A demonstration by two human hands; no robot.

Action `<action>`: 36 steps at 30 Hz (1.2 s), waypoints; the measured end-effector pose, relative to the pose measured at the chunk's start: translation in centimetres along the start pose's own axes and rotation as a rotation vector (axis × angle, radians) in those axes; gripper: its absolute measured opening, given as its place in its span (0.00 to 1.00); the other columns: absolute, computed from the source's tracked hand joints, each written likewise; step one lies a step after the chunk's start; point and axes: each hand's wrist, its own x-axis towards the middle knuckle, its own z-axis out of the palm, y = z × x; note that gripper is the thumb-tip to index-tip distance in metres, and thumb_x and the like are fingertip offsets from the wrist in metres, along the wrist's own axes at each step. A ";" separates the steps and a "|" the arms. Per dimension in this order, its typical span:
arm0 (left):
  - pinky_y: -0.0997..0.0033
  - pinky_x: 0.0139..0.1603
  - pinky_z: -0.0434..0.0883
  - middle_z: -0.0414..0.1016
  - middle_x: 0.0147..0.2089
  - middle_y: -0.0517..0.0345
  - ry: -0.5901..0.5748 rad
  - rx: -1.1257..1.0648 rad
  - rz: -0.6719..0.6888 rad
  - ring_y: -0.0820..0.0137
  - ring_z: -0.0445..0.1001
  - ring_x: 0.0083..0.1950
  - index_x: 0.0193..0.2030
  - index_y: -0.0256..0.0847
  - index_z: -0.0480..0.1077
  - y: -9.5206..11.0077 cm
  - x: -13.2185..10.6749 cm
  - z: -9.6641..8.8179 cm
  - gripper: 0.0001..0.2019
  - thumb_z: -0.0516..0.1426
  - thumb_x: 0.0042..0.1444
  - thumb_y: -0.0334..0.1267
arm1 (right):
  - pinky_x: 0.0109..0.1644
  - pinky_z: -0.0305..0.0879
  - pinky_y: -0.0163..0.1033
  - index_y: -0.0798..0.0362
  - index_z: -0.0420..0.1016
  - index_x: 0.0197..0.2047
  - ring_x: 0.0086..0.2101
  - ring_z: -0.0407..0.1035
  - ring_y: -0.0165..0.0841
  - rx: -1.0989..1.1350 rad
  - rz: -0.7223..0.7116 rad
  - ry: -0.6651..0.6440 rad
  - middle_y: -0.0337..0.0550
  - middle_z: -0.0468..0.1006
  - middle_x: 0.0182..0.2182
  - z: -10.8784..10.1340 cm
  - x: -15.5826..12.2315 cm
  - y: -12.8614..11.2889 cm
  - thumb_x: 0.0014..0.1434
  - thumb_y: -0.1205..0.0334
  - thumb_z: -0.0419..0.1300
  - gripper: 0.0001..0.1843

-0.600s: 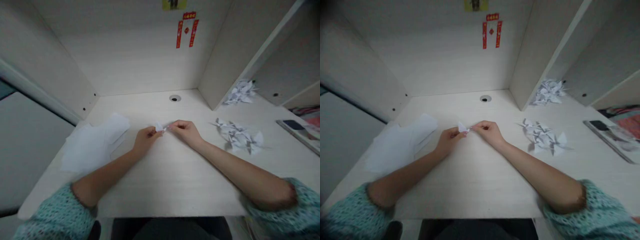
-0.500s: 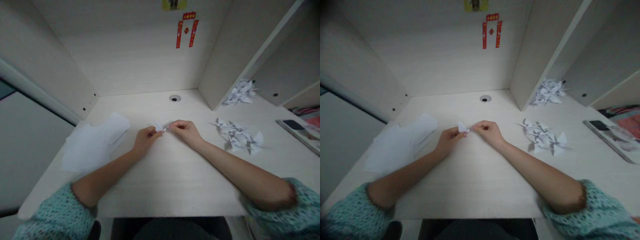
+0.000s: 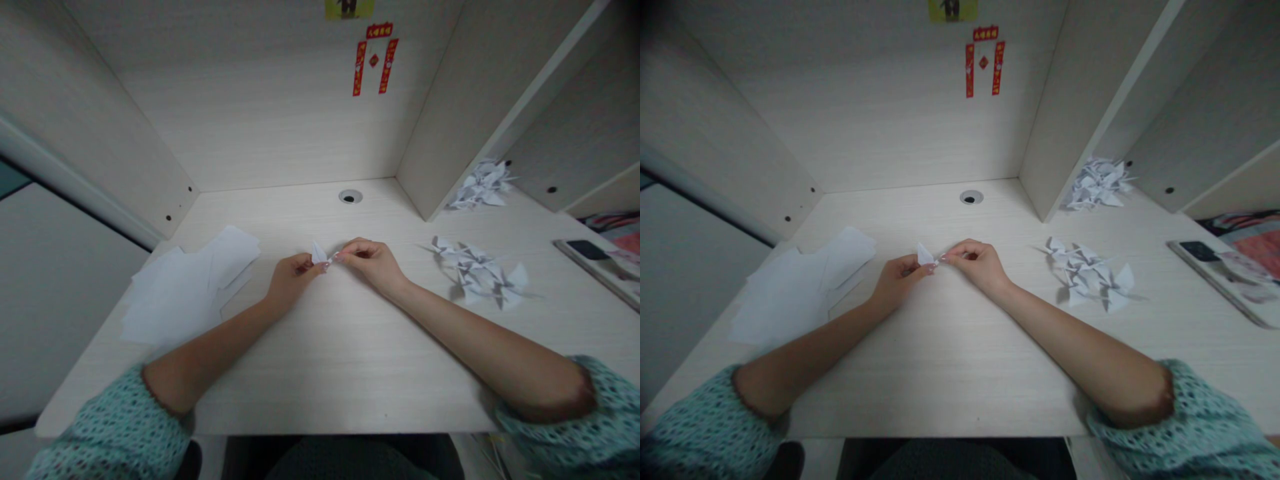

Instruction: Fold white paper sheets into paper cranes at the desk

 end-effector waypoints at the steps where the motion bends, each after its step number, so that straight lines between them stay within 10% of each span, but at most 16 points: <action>1: 0.75 0.29 0.60 0.71 0.25 0.61 -0.002 -0.005 0.001 0.74 0.66 0.28 0.28 0.37 0.73 -0.1 0.0 0.0 0.17 0.59 0.51 0.52 | 0.35 0.60 0.39 0.52 0.79 0.24 0.29 0.67 0.31 -0.002 -0.010 0.003 0.41 0.77 0.27 0.0 0.0 0.0 0.43 0.54 0.70 0.10; 36: 0.75 0.27 0.58 0.71 0.25 0.61 -0.032 -0.010 -0.031 0.74 0.65 0.26 0.28 0.37 0.74 -0.1 0.1 -0.1 0.18 0.59 0.50 0.53 | 0.38 0.64 0.41 0.48 0.81 0.26 0.32 0.71 0.33 0.024 -0.077 -0.022 0.42 0.79 0.29 -0.1 -0.1 0.1 0.46 0.52 0.68 0.09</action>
